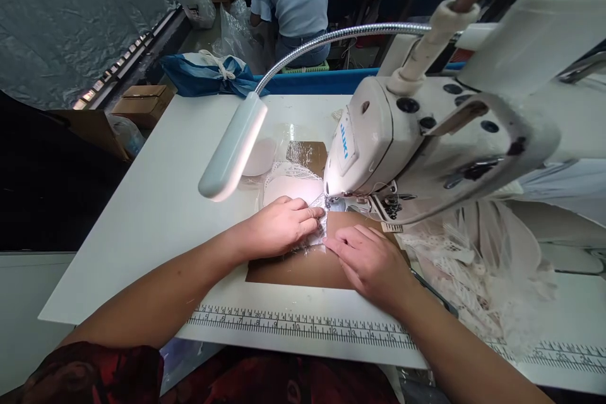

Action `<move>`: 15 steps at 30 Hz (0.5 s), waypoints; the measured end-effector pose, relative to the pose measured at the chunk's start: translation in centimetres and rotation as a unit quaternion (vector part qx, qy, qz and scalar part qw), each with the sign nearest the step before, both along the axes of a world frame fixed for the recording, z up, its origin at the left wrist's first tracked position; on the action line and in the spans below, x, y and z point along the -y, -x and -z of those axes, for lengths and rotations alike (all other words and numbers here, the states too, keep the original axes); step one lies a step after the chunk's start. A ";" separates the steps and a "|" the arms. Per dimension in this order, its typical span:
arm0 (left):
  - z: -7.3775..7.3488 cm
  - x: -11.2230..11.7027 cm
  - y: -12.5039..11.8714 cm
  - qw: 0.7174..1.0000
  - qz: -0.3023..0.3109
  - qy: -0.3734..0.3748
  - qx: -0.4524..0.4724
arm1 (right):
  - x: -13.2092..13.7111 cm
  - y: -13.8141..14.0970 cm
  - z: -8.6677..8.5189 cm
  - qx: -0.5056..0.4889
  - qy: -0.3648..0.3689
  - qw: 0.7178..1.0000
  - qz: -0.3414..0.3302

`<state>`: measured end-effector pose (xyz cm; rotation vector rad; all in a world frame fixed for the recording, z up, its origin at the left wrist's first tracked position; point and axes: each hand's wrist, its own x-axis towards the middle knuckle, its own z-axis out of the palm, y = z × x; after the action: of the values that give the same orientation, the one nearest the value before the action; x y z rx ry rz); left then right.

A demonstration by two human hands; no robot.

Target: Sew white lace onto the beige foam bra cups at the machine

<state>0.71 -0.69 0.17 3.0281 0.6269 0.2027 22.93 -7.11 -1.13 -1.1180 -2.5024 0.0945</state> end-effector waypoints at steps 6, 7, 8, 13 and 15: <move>0.1 0.2 -0.3 0.999 -0.033 0.025 0.010 | 0.0 0.0 -0.1 0.000 -0.004 1.000 0.001; 0.1 0.3 -0.4 0.999 -0.039 0.028 0.012 | 0.0 0.1 -0.1 -0.002 -0.007 1.000 0.001; 0.0 0.4 -0.5 0.998 -0.044 0.031 0.013 | 0.0 0.1 -0.1 -0.003 -0.010 1.000 0.001; -0.2 0.6 -0.6 0.998 -0.052 0.042 0.013 | 0.0 0.2 -0.2 0.009 -0.009 1.000 0.007; -0.2 0.6 -0.6 0.998 -0.052 0.044 0.016 | 0.0 0.2 -0.2 0.016 -0.004 1.000 0.014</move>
<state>1.36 -1.28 0.41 2.9050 0.7705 0.2192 22.70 -7.10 -0.92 -1.1587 -2.5120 0.0586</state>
